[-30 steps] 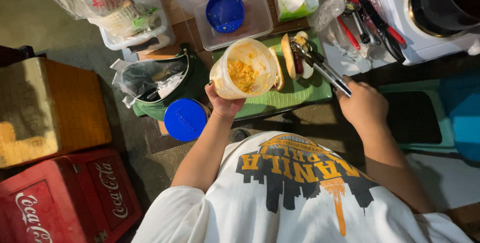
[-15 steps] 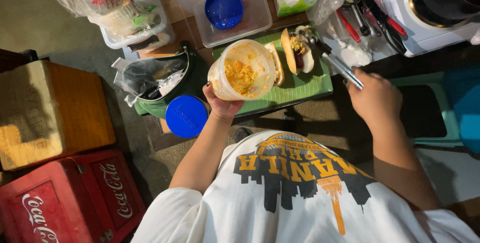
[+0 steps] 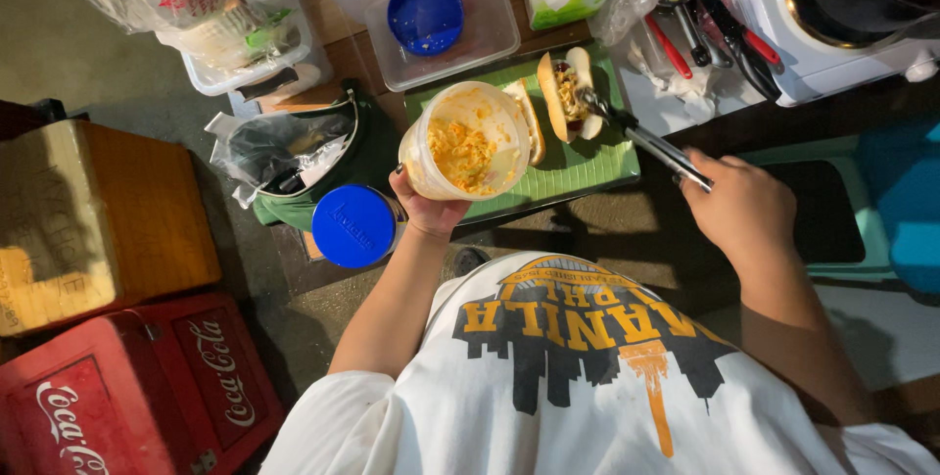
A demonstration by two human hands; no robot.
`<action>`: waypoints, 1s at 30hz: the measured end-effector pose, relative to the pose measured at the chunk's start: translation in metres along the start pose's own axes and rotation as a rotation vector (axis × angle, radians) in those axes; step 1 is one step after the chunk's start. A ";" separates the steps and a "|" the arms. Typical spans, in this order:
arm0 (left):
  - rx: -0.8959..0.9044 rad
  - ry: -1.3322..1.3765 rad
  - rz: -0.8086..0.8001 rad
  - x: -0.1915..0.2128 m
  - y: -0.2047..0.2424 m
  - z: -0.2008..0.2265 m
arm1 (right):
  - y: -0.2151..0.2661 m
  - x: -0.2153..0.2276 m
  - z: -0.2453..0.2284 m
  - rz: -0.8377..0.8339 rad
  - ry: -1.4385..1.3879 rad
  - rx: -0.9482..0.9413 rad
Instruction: The person places cooked sausages into buns, adds a yellow condiment from a container using tongs, and grates cheese onto the hot dogs. They handle the buns and sausages with gloved hands and use tongs to apply the condiment.
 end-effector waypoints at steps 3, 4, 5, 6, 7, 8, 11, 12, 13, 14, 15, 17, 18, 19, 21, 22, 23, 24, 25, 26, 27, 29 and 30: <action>-0.004 -0.003 0.011 0.000 0.000 -0.002 | -0.002 0.006 -0.002 -0.031 -0.012 -0.034; -0.014 -0.011 0.012 0.000 -0.001 -0.002 | -0.002 0.007 -0.003 -0.047 -0.002 -0.041; -0.023 -0.019 0.014 0.000 -0.001 -0.002 | -0.002 0.008 -0.003 -0.064 0.007 -0.049; -0.028 -0.018 0.005 0.000 -0.002 -0.002 | -0.001 0.008 -0.003 -0.080 0.018 -0.055; -0.033 -0.017 -0.004 -0.001 -0.002 -0.002 | 0.000 0.009 -0.003 -0.082 0.001 -0.045; -0.035 -0.016 -0.013 -0.001 -0.002 -0.002 | 0.003 0.009 -0.002 -0.084 -0.015 -0.038; -0.036 -0.019 0.002 -0.002 -0.002 -0.005 | 0.004 0.008 0.005 -0.089 -0.014 -0.047; -0.041 -0.023 0.009 -0.002 -0.001 -0.005 | 0.000 0.006 0.006 -0.090 -0.005 -0.050; -0.046 -0.027 0.016 -0.003 -0.002 -0.005 | -0.004 0.004 0.006 -0.064 -0.007 -0.034; -0.048 -0.031 0.024 -0.003 -0.001 -0.006 | -0.008 0.000 0.006 -0.040 -0.009 -0.021; -0.055 -0.029 0.023 -0.003 0.000 -0.007 | -0.013 -0.005 0.005 -0.017 -0.011 -0.007; -0.065 -0.024 0.017 -0.005 -0.001 -0.011 | -0.026 -0.017 0.003 0.004 -0.014 0.039; -0.064 -0.020 0.018 -0.005 0.000 -0.012 | -0.033 -0.023 0.001 0.015 -0.017 0.063; -0.063 -0.017 0.019 -0.006 0.000 -0.013 | -0.038 -0.030 0.000 0.000 -0.045 0.056; -0.069 -0.017 0.008 -0.008 0.001 -0.014 | -0.048 -0.040 -0.003 -0.028 -0.101 0.045; -0.075 -0.019 -0.004 -0.010 0.001 -0.014 | -0.051 -0.043 -0.003 -0.032 -0.110 0.039; -0.081 -0.020 -0.017 -0.010 0.000 -0.015 | -0.054 -0.045 -0.003 -0.035 -0.119 0.034; -0.075 -0.010 -0.016 -0.011 0.000 -0.017 | -0.053 -0.046 0.000 -0.043 -0.128 0.026; -0.069 0.000 -0.016 -0.011 0.001 -0.019 | -0.053 -0.045 0.002 -0.050 -0.116 0.026; -0.063 0.010 -0.017 -0.011 0.000 -0.020 | -0.051 -0.043 0.005 -0.055 -0.104 0.025; -0.064 0.009 -0.011 -0.010 -0.001 -0.022 | -0.049 -0.040 0.007 -0.061 -0.093 0.025; -0.070 0.009 0.003 -0.009 -0.002 -0.024 | -0.043 -0.032 0.012 -0.041 -0.113 0.036; -0.073 0.010 0.003 -0.008 -0.003 -0.026 | -0.041 -0.027 0.014 -0.030 -0.123 0.043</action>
Point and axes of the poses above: each hand's wrist, its own y-axis away from the middle knuckle, its own x-axis out of the back of the hand, z = x × y, the point moved 2 cm from there along -y, towards the middle knuckle, and after that the axes turned 6 degrees about -x, right-handed, at the moved point
